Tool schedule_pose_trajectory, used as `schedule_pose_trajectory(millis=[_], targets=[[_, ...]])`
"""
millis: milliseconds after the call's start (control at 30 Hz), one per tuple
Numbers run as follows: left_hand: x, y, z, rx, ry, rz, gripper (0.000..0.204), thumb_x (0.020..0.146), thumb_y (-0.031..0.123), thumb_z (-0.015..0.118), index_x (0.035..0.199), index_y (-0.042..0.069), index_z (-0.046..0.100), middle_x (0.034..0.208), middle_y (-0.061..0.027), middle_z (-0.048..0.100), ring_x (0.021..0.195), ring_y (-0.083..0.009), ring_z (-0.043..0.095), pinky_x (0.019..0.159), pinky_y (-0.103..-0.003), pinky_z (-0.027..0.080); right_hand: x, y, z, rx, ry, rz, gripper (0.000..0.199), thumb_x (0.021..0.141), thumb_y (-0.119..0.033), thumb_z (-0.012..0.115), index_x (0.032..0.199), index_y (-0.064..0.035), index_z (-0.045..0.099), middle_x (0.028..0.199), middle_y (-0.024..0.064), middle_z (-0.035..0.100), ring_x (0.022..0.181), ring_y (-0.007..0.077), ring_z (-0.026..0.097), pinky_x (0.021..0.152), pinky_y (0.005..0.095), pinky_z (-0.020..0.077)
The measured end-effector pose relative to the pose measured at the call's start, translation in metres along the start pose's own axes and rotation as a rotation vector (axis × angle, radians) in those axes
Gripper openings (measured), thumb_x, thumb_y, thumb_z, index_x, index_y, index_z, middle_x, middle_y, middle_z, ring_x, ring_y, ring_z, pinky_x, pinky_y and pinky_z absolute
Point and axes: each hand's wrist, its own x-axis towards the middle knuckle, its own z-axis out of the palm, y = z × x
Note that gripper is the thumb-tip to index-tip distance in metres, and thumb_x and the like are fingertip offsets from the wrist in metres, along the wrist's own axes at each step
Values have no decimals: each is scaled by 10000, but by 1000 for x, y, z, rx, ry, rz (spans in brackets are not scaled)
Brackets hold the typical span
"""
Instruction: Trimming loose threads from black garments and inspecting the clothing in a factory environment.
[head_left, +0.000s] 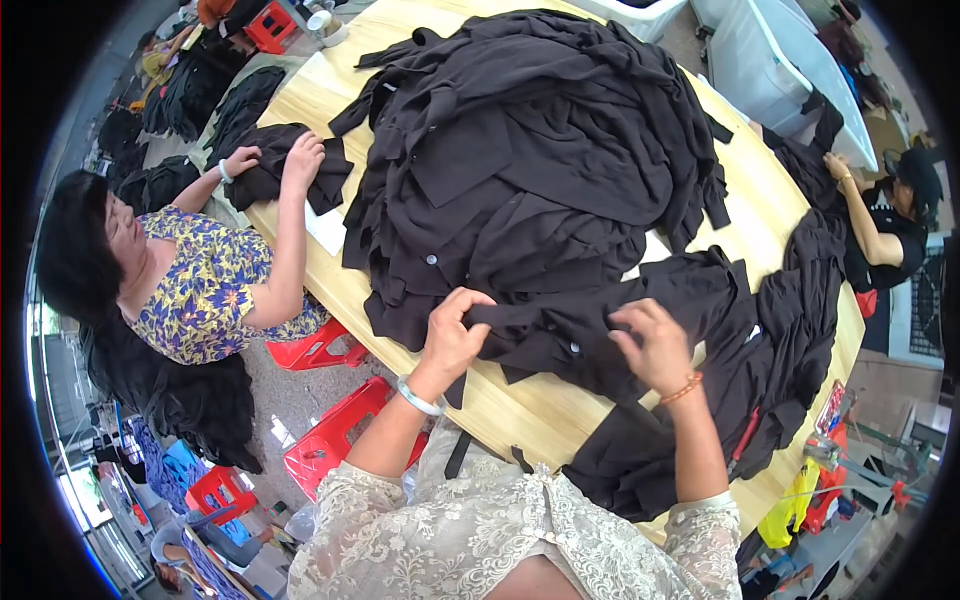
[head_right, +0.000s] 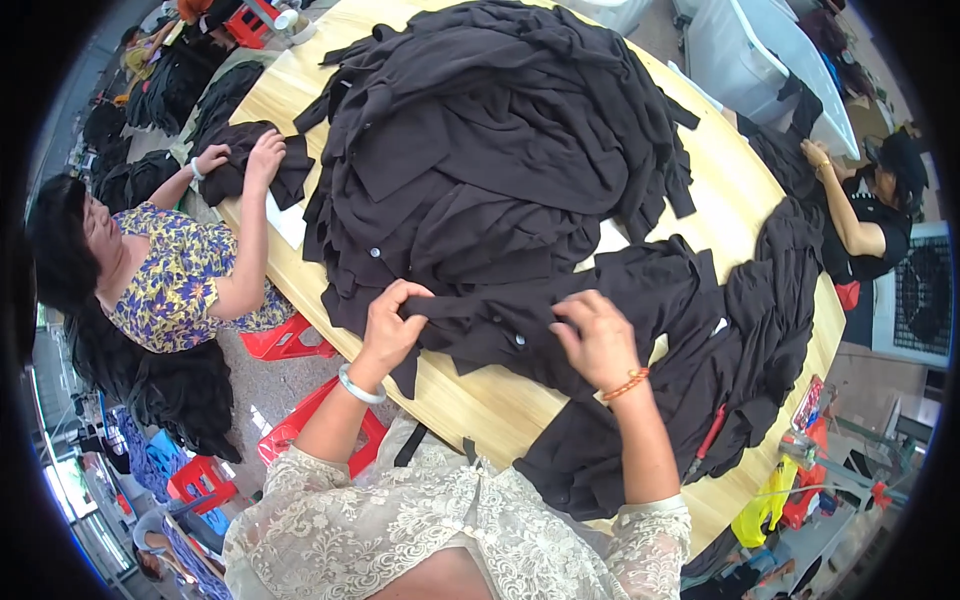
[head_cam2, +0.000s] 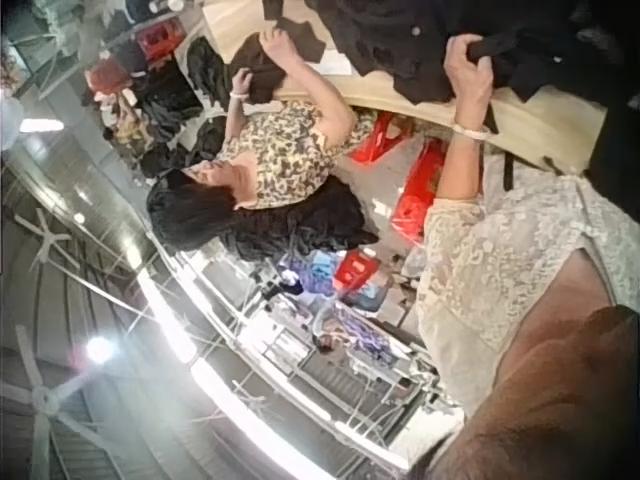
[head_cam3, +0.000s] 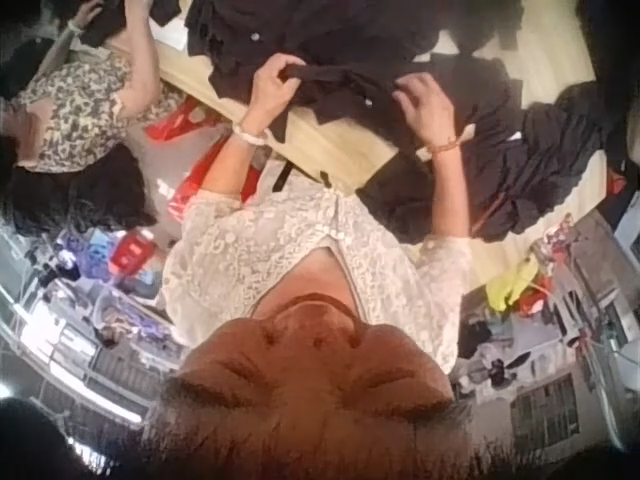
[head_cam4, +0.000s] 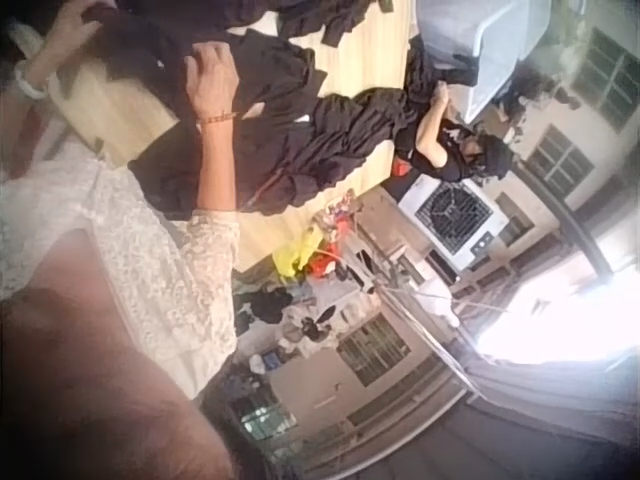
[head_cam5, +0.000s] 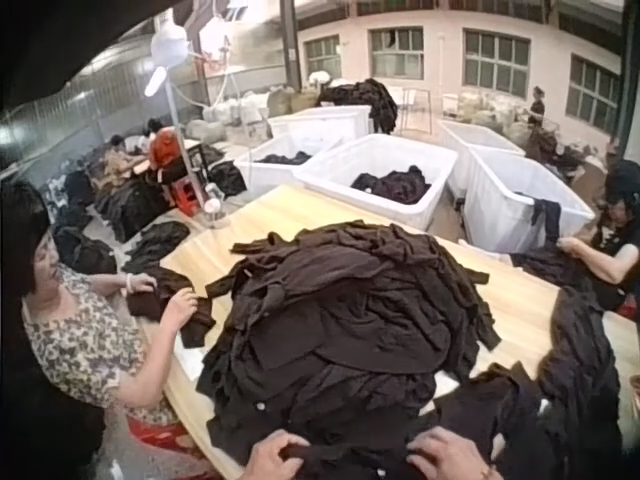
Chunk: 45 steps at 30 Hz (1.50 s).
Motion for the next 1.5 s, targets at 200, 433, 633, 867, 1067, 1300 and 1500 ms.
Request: schedule_pose_trajectory(millis=[200, 433, 633, 867, 1067, 1300, 1500], targets=[[-15, 10, 0, -26, -61, 114, 179, 692, -33, 622, 846, 53, 646, 802, -68, 577, 736, -208, 584, 670, -299, 471, 36, -51, 68, 277, -133, -250, 175, 800, -93, 666, 972, -72, 651, 951, 90, 621, 700, 268, 638, 628, 340, 514], [-31, 7, -3, 6, -482, 26, 448, 705, 311, 781, 994, 31, 584, 805, -122, 634, 757, -262, 642, 676, -356, 491, 20, -58, 57, 322, -119, -192, 159, 737, 45, 681, 879, -25, 694, 743, 105, 612, 569, 202, 600, 536, 276, 482], [-17, 3, 7, 182, -426, 113, 216, 739, 204, 718, 816, 42, 598, 745, -138, 655, 753, -334, 647, 617, -421, 487, 17, -70, 51, 264, -244, -110, 139, 715, 2, 736, 841, -16, 679, 731, 107, 596, 562, 213, 599, 513, 286, 469], [-15, -11, 14, 374, -311, 331, 191, 684, 83, 656, 805, 26, 520, 729, -143, 599, 688, -353, 616, 568, -414, 484, 27, -78, 69, 339, -122, -144, 115, 714, 32, 712, 802, 16, 640, 772, 112, 596, 558, 193, 590, 505, 273, 460], [-18, -27, 31, 375, -219, 426, 166, 664, 52, 617, 783, 58, 502, 725, -104, 567, 690, -294, 608, 623, -377, 481, 20, -49, 86, 589, -490, 283, 127, 823, -26, 650, 767, 11, 542, 682, 13, 530, 559, 50, 483, 494, 212, 385], [16, 8, 6, 357, 139, 348, 254, 687, 86, 614, 941, 68, 600, 869, -90, 582, 840, -288, 566, 713, -429, 421, 55, -67, 63, 947, -431, 453, 142, 939, -162, 574, 869, -48, 527, 632, -55, 454, 474, 13, 392, 408, 187, 300], [-38, 41, 26, -184, -152, 63, 458, 753, 22, 719, 1180, 0, 554, 1034, -130, 578, 635, -158, 594, 540, -245, 471, 56, -71, 35, 1236, -198, 579, 139, 936, -164, 580, 946, -30, 544, 640, -18, 516, 478, 46, 478, 395, 188, 366]])
